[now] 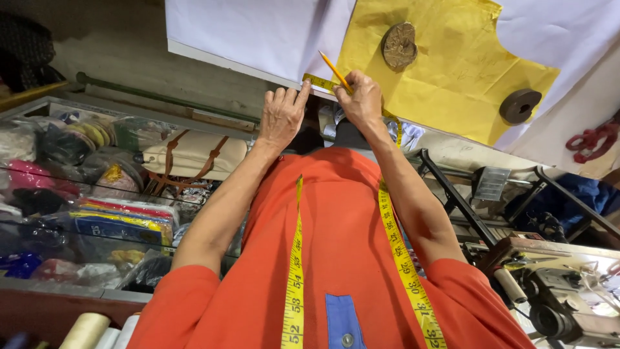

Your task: Positioning a yellow paper pattern on white fabric, securing it with weights, and measuring dimensions with a tape measure.

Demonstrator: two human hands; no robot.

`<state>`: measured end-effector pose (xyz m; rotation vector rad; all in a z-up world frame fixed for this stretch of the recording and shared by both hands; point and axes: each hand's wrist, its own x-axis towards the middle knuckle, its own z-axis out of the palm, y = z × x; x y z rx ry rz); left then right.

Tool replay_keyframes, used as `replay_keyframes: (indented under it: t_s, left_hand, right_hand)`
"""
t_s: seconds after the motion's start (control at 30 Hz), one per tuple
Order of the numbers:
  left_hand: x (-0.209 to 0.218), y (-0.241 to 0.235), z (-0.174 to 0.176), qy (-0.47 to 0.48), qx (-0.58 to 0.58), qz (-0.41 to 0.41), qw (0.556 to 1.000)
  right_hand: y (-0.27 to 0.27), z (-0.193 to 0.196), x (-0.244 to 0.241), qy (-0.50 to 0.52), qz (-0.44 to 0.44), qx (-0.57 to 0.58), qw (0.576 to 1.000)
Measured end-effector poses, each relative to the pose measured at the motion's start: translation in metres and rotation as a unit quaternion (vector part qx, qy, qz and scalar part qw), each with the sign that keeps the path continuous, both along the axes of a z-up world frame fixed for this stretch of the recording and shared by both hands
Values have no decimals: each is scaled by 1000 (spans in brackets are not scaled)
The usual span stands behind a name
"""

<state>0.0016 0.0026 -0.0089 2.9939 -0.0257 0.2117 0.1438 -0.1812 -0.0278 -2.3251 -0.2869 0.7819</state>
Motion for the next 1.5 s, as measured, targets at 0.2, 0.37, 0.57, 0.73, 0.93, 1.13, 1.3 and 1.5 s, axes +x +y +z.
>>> replay_keyframes:
  t_s: [0.2,0.37,0.57,0.73,0.93,1.13,1.3,1.5]
  left_hand:
    - [-1,0,-2,2,3,3,1000]
    - [-1,1,-3,1,-3,4,1000]
    - [21,-3,21,-19,-16,14,1000]
    - [79,-10,45,-19,21,10,1000]
    - [134,-8,-2,59,99,-26,993]
    - [164,9,-30,130,131,-8,983]
    - [165,11,-36,81,111,9,991]
    - [180,13,-15,54,118,8,992]
  right_hand:
    - [2,-1,0,-15,-18,-19,1000]
    - [4,1,-3,-15,-24,-29,999]
    - [8,6,12,-49,-18,-79,996]
    - [37,36,81,-131,-25,-70,989]
    - [55,16,160,-145,-89,-63,983]
    - [59,-5,188,-30,-138,-136,981]
    - [54,-15,191,-81,-124,-90,985]
    - [52,-18,192,-158,-88,-73,981]
